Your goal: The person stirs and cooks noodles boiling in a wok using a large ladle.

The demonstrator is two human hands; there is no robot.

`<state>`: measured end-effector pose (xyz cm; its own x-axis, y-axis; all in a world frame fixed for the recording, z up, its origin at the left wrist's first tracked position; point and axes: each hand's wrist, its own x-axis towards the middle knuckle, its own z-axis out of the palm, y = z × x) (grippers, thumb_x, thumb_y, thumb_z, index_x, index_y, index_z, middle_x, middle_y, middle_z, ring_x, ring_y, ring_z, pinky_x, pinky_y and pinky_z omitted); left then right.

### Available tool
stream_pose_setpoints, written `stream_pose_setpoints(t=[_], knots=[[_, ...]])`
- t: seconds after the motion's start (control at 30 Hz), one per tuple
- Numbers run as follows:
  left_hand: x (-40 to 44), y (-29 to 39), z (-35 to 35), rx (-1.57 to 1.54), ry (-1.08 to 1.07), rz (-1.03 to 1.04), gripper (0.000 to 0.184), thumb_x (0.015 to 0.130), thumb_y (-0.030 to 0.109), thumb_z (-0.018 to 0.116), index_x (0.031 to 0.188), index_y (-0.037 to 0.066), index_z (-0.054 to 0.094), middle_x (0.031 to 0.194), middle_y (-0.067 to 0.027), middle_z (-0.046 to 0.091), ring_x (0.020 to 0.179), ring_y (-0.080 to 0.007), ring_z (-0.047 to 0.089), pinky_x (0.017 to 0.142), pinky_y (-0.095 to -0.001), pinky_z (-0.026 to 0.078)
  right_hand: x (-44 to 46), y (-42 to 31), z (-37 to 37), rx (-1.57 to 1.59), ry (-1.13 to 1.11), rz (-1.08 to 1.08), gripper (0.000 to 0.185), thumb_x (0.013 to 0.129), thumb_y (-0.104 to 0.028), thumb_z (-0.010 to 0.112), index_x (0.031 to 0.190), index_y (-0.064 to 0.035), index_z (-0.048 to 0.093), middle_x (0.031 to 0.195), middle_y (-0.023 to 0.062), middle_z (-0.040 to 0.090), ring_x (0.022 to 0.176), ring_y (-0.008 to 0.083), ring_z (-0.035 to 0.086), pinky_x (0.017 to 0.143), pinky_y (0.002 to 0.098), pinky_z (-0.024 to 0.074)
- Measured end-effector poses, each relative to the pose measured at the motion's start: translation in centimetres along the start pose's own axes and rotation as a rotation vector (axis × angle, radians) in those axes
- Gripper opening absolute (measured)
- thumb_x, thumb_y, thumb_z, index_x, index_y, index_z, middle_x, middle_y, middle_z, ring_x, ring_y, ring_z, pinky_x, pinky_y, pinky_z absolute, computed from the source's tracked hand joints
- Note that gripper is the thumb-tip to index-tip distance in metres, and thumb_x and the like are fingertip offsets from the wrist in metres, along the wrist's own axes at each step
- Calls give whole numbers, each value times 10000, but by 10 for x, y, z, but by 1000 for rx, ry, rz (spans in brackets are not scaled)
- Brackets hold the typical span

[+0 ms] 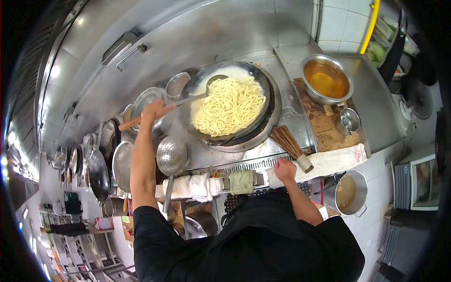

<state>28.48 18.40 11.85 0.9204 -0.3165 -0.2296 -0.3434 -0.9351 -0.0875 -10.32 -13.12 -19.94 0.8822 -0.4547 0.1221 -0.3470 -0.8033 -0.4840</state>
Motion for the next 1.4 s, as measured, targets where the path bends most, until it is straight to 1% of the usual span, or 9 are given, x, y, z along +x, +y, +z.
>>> stream_pose_setpoints(t=[0.17, 0.23, 0.37, 0.63, 0.83, 0.93, 1.0, 1.33, 1.4], knots=[[-33, 5, -15, 2, 28, -18, 589, 816, 636, 599, 918, 79, 760, 955, -191, 713, 948, -367, 680, 833, -496, 508, 0, 0, -1, 15, 17, -1, 128, 815, -204, 600, 817, -77, 615, 840, 108, 660, 757, 319, 658, 665, 458, 516], [-47, 8, -21, 70, 29, -7, 611, 826, 645, 597, 933, 65, 756, 858, -202, 705, 901, -386, 676, 820, -475, 505, 0, 1, 1, 24, 36, -1, 126, 816, -202, 597, 816, -78, 617, 839, 109, 659, 756, 320, 657, 664, 458, 515], [-80, 15, -33, 65, 43, -32, 591, 829, 644, 597, 894, 78, 756, 907, -168, 719, 917, -369, 682, 805, -486, 520, 0, -2, -3, 2, 11, 16, 124, 821, -202, 588, 823, -82, 621, 839, 107, 660, 757, 322, 657, 666, 458, 516], [-132, 50, -29, 289, 201, 51, 563, 846, 639, 586, 859, 101, 748, 811, -178, 696, 843, -376, 683, 739, -487, 535, -2, 2, 1, 9, 48, -8, 119, 820, -206, 598, 834, -91, 627, 852, 101, 668, 756, 324, 658, 651, 469, 515], [-134, 70, -21, 342, 198, 54, 501, 888, 564, 590, 843, 88, 738, 832, -147, 709, 808, -341, 706, 678, -449, 555, -1, 4, 2, 35, 86, -32, 105, 814, -193, 606, 823, -90, 617, 834, 104, 663, 729, 328, 654, 633, 469, 513], [-127, 72, -16, 336, 187, 47, 508, 892, 569, 581, 847, 86, 735, 844, -147, 710, 828, -345, 706, 690, -448, 555, -2, 5, 3, 54, 124, -60, 94, 809, -180, 610, 815, -86, 609, 817, 105, 656, 713, 331, 648, 622, 468, 510], [-123, 72, -14, 331, 185, 45, 513, 893, 571, 578, 854, 84, 734, 865, -150, 710, 840, -346, 705, 699, -449, 555, -2, 5, 3, 50, 53, -21, 115, 812, -193, 620, 869, -97, 647, 878, 99, 683, 749, 332, 654, 662, 465, 510], [-99, 66, -4, 270, 118, 3, 554, 900, 594, 549, 881, 71, 734, 958, -165, 711, 910, -353, 698, 731, -462, 552, -1, 3, 2, 27, 41, 3, 116, 813, -193, 609, 855, -95, 654, 861, 100, 682, 743, 330, 656, 648, 460, 511], [-93, 63, -3, 251, 119, -1, 559, 897, 599, 548, 881, 72, 734, 926, -162, 712, 892, -354, 699, 721, -462, 551, -1, 2, 0, 43, 81, -21, 111, 812, -191, 609, 817, -80, 611, 796, 116, 643, 725, 335, 645, 631, 476, 505]])
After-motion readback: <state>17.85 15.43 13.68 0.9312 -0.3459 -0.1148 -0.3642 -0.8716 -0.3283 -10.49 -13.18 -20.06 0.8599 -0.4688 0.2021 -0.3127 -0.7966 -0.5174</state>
